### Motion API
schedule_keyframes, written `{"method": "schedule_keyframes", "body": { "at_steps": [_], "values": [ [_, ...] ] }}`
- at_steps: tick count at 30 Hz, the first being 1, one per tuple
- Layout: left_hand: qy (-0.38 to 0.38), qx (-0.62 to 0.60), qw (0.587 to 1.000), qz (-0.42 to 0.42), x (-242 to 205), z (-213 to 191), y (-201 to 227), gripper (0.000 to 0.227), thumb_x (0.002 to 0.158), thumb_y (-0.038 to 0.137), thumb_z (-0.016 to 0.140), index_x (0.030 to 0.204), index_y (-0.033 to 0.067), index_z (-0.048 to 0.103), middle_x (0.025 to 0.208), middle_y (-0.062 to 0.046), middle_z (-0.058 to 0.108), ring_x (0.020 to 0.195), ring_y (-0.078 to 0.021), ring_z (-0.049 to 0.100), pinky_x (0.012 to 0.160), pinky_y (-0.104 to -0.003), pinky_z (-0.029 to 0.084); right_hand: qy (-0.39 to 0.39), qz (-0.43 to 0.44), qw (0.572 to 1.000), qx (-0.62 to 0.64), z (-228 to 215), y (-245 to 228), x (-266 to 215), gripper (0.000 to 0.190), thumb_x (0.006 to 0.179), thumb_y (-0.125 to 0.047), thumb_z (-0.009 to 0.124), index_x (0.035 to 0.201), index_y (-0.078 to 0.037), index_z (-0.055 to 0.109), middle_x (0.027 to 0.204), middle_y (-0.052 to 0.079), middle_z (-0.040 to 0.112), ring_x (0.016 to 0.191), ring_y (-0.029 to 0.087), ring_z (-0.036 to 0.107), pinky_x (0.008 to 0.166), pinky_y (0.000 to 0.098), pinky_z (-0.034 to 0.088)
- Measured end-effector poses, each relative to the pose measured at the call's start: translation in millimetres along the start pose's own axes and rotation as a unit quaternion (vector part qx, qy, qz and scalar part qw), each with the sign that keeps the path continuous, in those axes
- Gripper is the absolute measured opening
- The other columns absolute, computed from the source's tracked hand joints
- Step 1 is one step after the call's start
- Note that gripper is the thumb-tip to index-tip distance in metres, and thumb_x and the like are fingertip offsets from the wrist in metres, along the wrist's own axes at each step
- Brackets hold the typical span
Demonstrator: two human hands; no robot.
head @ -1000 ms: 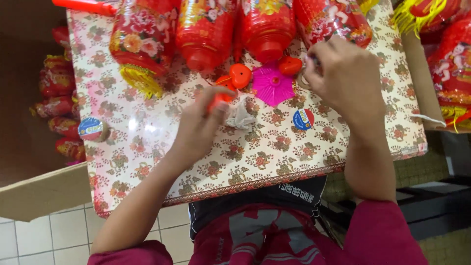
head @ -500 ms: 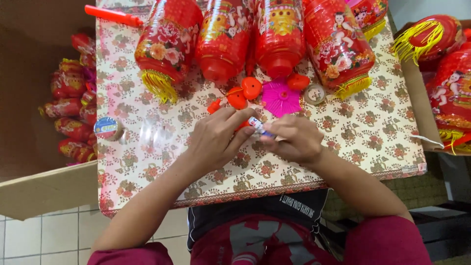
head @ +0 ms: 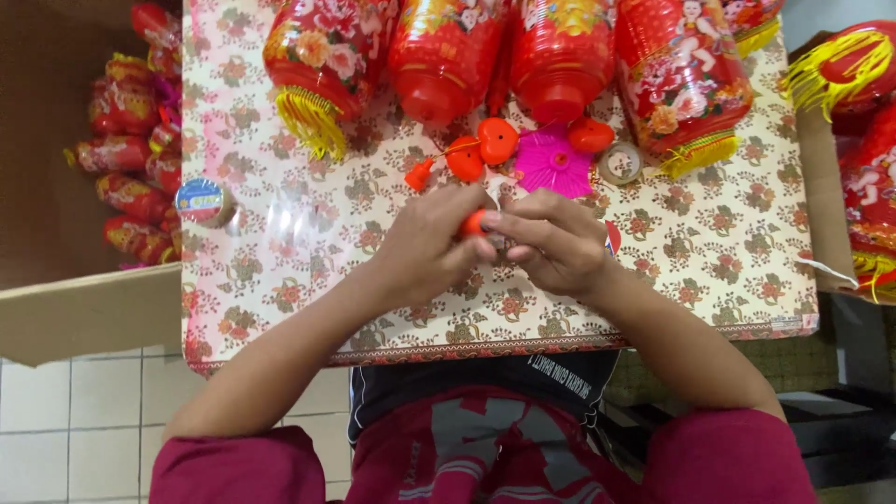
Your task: Assembling small plastic decorative lanterns by joining various components like bases, handles, and bodies.
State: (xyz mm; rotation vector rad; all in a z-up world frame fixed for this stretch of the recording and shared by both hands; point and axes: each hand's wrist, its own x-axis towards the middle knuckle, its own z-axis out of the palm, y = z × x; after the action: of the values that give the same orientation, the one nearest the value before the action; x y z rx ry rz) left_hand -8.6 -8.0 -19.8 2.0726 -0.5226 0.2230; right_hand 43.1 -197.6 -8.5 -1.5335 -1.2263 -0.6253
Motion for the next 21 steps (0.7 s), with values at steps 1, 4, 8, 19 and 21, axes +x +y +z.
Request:
{"method": "schedule_keyframes", "body": {
  "at_steps": [1,4,8,19,21],
  "values": [
    [0.005,-0.067,0.997,-0.037,-0.3,4.8,-5.4,0.053,0.101,0.061,0.042,0.097,0.0131,0.063,0.074,-0.008,0.059,0.075,-0.0284,0.064,0.067,-0.041,0.050,-0.033,-0.004,0.999,0.011,-1.3,-1.1,4.1,0.037,0.104,-0.029,0.057,0.108,0.001,0.078,0.088,0.015,0.068,0.068,0.025,0.066,0.059,0.0397,0.057],
    [0.066,-0.142,0.987,-0.033,7.5,-11.4,7.2,0.038,0.102,0.044,0.047,0.082,0.0161,0.063,0.062,-0.001,0.053,0.062,-0.0178,0.054,0.063,-0.034,0.049,-0.090,-0.049,0.995,0.013,-1.9,19.7,-6.2,0.034,0.103,-0.023,0.057,0.119,0.001,0.076,0.099,0.019,0.065,0.074,0.026,0.065,0.063,0.0391,0.060],
    [0.088,-0.161,0.982,-0.044,8.0,-8.2,13.2,0.033,0.101,0.040,0.051,0.083,0.0158,0.064,0.060,0.001,0.053,0.061,-0.0126,0.052,0.061,-0.031,0.048,-0.147,-0.036,0.988,0.025,11.2,34.2,-27.6,0.041,0.105,-0.027,0.050,0.138,-0.003,0.057,0.091,0.019,0.065,0.065,0.027,0.067,0.054,0.0394,0.060],
    [0.235,-0.315,0.905,-0.163,15.8,-39.1,15.7,0.018,0.096,0.019,0.039,0.082,0.0155,0.051,0.067,0.003,0.050,0.052,-0.0061,0.042,0.039,-0.020,0.038,-0.291,-0.033,0.950,-0.108,-31.4,45.0,13.0,0.015,0.090,-0.004,0.066,0.100,-0.004,0.077,0.092,0.013,0.075,0.079,0.021,0.067,0.058,0.0271,0.054],
    [0.221,-0.287,0.919,-0.155,17.0,-35.1,12.8,0.027,0.100,0.031,0.038,0.081,0.0157,0.051,0.066,0.004,0.046,0.052,-0.0064,0.038,0.042,-0.020,0.033,-0.349,-0.037,0.928,-0.128,-24.5,33.3,21.9,0.021,0.091,-0.012,0.068,0.111,-0.011,0.073,0.110,0.015,0.071,0.083,0.021,0.065,0.064,0.0309,0.057]
  ]
}}
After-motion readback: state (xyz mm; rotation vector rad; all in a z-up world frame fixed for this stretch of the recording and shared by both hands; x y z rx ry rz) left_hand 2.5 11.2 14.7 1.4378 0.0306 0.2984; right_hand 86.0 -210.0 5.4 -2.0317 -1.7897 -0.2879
